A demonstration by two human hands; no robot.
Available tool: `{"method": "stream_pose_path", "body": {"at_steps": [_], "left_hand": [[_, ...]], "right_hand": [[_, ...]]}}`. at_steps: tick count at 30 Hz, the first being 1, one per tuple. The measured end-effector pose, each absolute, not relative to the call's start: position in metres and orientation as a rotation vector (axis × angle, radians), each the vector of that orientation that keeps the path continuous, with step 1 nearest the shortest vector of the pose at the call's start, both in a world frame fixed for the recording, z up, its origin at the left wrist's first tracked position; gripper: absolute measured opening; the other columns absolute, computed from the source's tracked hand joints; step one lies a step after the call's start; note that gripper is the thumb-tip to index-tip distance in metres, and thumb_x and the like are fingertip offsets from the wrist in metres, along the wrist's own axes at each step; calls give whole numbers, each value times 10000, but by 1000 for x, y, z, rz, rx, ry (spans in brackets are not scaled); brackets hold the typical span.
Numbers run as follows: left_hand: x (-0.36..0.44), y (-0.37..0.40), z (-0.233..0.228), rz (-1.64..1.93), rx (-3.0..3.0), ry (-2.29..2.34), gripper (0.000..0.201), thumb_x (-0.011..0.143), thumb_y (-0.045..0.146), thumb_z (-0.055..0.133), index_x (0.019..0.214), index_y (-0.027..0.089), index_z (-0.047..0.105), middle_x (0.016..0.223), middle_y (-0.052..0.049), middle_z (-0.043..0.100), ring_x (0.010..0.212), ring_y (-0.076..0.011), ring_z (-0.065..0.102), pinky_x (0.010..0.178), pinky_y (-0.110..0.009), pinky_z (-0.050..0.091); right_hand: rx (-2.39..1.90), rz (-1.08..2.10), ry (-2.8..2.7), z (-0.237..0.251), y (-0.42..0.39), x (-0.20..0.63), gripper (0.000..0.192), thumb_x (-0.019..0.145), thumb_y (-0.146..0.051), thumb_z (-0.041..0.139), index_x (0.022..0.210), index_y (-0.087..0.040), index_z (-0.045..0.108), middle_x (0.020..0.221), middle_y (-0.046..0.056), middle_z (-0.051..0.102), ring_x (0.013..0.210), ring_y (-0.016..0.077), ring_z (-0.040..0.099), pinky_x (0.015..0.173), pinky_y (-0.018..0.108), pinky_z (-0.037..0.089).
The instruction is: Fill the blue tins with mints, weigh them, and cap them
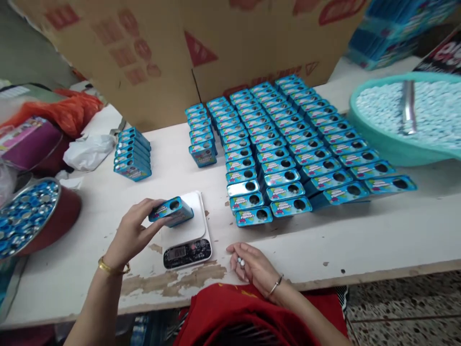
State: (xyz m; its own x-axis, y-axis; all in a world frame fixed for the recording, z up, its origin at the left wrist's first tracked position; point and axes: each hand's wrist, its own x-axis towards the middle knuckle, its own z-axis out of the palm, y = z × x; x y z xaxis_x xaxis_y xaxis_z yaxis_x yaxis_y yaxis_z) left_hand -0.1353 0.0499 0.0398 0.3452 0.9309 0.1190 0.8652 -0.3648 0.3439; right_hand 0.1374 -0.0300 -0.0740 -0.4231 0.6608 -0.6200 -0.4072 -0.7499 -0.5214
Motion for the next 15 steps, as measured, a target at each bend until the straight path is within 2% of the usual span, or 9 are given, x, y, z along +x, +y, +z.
{"method": "stream_pose_path", "body": {"at_steps": [4, 9, 12, 15], "left_hand": [[-113, 105, 37, 486, 2555, 1576, 343, 876, 408, 540, 1137, 185, 535, 959, -62, 612, 871, -192, 555, 778, -328, 397], [-80, 177, 3, 476, 2607, 1628, 320, 861, 378, 564, 1122, 191, 563, 1037, -81, 619, 973, -222, 563, 834, -363, 357], [-82, 191, -15, 542, 2615, 1752, 387, 851, 373, 570, 1190, 189, 535, 1115, -111, 587, 1028, -242, 537, 838, -369, 356], [-112, 186, -15, 741, 2591, 1888, 455, 853, 416, 553, 1235, 180, 480, 1187, -124, 554, 1117, -244, 498, 912, -374, 340]], "right_hand": [[-1101, 2192, -416, -83, -28, 131, 460, 703, -562, 673, 855, -138, 577, 539, -23, 571, 326, 31, 322, 353, 192, 148], [-1098, 2176, -393, -90, -30, 126, 528, 660, -630, 669, 847, -145, 576, 524, -24, 559, 314, 25, 314, 347, 190, 127], [-1129, 2180, -357, -93, -33, 126, 499, 655, -616, 685, 841, -162, 596, 542, -19, 561, 322, 26, 327, 350, 193, 145], [-1189, 2205, -338, -97, -38, 128, 450, 679, -609, 671, 845, -195, 613, 588, -11, 571, 344, 36, 353, 359, 200, 178]]}}
